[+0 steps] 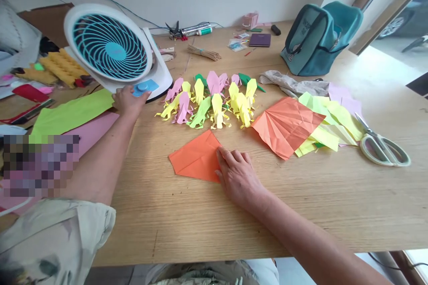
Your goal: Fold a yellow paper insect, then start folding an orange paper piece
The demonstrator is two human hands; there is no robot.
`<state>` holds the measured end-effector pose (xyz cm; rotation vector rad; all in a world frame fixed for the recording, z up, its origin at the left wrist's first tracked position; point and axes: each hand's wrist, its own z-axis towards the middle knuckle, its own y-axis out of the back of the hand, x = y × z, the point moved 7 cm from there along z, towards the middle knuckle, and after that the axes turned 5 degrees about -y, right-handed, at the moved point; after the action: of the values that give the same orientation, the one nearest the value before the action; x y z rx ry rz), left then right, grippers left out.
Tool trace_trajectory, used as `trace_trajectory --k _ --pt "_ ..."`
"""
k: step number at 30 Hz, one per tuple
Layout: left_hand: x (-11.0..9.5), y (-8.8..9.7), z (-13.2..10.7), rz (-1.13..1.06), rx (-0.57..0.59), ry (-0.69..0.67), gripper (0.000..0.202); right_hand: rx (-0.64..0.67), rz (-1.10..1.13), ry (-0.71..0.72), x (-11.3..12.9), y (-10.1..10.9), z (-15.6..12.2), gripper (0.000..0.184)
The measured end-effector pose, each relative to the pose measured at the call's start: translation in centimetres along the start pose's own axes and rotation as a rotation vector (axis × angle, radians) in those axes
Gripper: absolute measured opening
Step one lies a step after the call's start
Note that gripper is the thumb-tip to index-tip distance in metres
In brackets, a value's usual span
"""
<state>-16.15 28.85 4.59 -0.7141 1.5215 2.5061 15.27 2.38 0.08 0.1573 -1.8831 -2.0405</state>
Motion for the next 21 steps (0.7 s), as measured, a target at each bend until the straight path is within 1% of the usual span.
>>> trace_trajectory --k 3,5,6,9,12,14,16,18,19,21 --pt "-0.2 -1.5 1.2 -0.019 -0.024 0.064 0.061 0.022 0.013 -0.004 0.0 -0.1 0.1 0.046" --pt "0.2 -2.1 1.8 -0.045 -0.088 0.127 0.068 0.042 0.025 -0.007 0.0 -0.2 0.2 0.046" --pt "0.2 -2.5 2.1 -0.059 -0.089 0.125 0.071 0.051 0.033 -0.007 0.0 -0.2 0.2 0.047" --pt "0.7 -3.3 2.6 -0.108 -0.081 0.131 0.062 0.07 0.051 -0.009 -0.1 -0.2 0.3 0.049" --pt "0.8 -3.5 2.7 -0.132 -0.053 0.088 0.052 0.081 0.051 -0.008 -0.2 -0.3 0.3 0.049" --pt "0.8 -3.3 2.4 -0.13 -0.03 0.06 0.051 0.084 0.047 -0.005 -0.3 -0.3 0.3 0.049" --pt "0.6 -2.8 1.5 -0.12 -0.023 0.058 0.056 0.081 0.049 -0.004 -0.3 -0.3 0.3 0.048" --pt "0.1 -1.6 -0.3 -0.105 -0.049 0.054 0.06 0.078 0.052 -0.003 -0.3 -0.3 0.2 0.047" --pt "-0.7 -0.9 -1.6 -0.098 -0.047 -0.007 0.053 0.077 0.053 -0.003 -0.3 -0.2 0.2 0.048" --pt "-3.6 0.9 -5.4 -0.085 -0.023 -0.234 0.039 0.076 0.056 -0.001 -0.3 -0.2 0.2 0.048"
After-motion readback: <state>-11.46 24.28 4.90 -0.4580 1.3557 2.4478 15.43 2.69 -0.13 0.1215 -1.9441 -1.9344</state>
